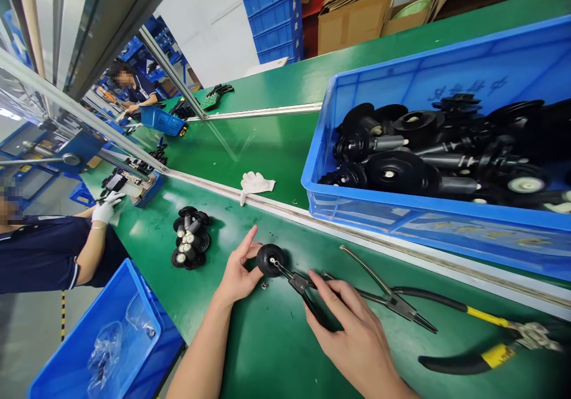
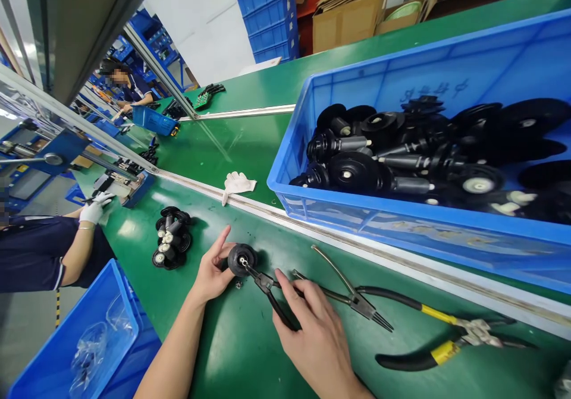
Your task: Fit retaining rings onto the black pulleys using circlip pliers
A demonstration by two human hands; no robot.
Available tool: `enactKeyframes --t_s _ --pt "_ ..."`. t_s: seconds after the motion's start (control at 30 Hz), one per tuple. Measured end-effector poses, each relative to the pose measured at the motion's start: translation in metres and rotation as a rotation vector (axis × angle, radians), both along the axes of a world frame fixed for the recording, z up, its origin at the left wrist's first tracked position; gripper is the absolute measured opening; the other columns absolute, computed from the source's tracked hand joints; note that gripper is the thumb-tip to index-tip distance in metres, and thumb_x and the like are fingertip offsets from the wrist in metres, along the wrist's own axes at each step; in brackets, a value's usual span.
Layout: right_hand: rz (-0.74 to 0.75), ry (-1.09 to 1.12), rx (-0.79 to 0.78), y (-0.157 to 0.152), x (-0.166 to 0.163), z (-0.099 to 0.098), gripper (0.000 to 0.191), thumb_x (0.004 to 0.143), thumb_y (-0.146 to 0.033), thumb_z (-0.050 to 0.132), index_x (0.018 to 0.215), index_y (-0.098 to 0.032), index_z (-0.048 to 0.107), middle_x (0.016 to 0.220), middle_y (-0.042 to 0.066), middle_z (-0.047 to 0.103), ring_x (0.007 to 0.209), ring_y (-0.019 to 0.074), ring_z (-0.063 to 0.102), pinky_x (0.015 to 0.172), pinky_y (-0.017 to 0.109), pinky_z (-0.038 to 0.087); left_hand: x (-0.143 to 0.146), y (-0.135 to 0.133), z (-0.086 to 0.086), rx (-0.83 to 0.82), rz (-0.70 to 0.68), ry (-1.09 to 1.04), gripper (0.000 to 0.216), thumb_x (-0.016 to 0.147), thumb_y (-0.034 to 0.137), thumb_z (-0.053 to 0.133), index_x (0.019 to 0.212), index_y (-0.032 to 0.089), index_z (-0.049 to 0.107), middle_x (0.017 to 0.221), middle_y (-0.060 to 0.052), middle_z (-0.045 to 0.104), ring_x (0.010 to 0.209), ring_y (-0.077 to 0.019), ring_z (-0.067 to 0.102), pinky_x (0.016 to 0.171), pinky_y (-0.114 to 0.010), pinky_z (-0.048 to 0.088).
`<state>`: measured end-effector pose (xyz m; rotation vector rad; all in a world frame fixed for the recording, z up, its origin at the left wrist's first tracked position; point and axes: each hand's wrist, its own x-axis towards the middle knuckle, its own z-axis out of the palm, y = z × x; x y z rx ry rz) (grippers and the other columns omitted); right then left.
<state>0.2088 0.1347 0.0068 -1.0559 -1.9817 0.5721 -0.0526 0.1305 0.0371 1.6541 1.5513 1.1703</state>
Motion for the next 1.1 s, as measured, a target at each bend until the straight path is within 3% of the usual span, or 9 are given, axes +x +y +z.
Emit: enactKeyframes --t_s 0.33,0.5,0.7,0.9,1.1 --pt "-0.017 -0.120 0.067 -0.003 0.001 -0.001 0.054 0.104 -0.023 0.058 0.157 -0.030 0.055 0.105 0.005 0.066 0.089 0.0185 0.068 0.074 0.033 0.052 -0.003 0.000 -0.004 -0.038 -0.007 -0.033 0.089 0.097 0.037 0.079 0.170 0.021 0.032 0.111 -0.009 0.083 0.102 -0.0210 0.078 0.112 -0.042 0.056" --pt "-0.031 -0.024 0.014 -0.002 0.000 0.000 0.058 0.102 -0.023 0.065 0.158 -0.031 0.053 0.109 0.005 0.068 0.092 0.0183 0.069 0.076 0.031 0.053 -0.001 0.000 -0.007 0.035 0.012 0.039 0.079 0.099 0.033 0.075 0.168 0.018 0.037 0.101 -0.007 0.085 0.093 -0.0185 0.079 0.107 -0.039 0.060" --pt "-0.024 -0.049 0.022 -0.002 0.000 0.002 0.058 0.102 -0.023 0.064 0.158 -0.031 0.053 0.108 0.005 0.067 0.092 0.0185 0.070 0.077 0.032 0.054 -0.001 -0.002 -0.002 0.181 -0.017 0.146 0.078 0.100 0.021 0.071 0.169 0.025 0.036 0.101 -0.004 0.086 0.091 -0.0167 0.080 0.104 -0.037 0.063" --pt "-0.023 -0.067 0.040 -0.002 0.000 0.002 0.058 0.102 -0.021 0.062 0.158 -0.031 0.053 0.107 0.005 0.067 0.092 0.0186 0.069 0.075 0.031 0.052 0.001 -0.005 0.004 0.214 -0.060 0.165 0.080 0.100 0.016 0.069 0.170 0.030 0.033 0.103 -0.002 0.086 0.091 -0.0150 0.079 0.104 -0.035 0.063" --pt "-0.010 -0.096 0.050 -0.003 0.000 0.002 0.058 0.102 -0.019 0.060 0.158 -0.030 0.053 0.106 0.006 0.066 0.090 0.0190 0.068 0.073 0.032 0.052 0.002 -0.008 0.006 0.193 -0.050 0.212 0.078 0.102 0.019 0.067 0.171 0.025 0.032 0.100 -0.003 0.086 0.093 -0.0166 0.080 0.103 -0.036 0.064"
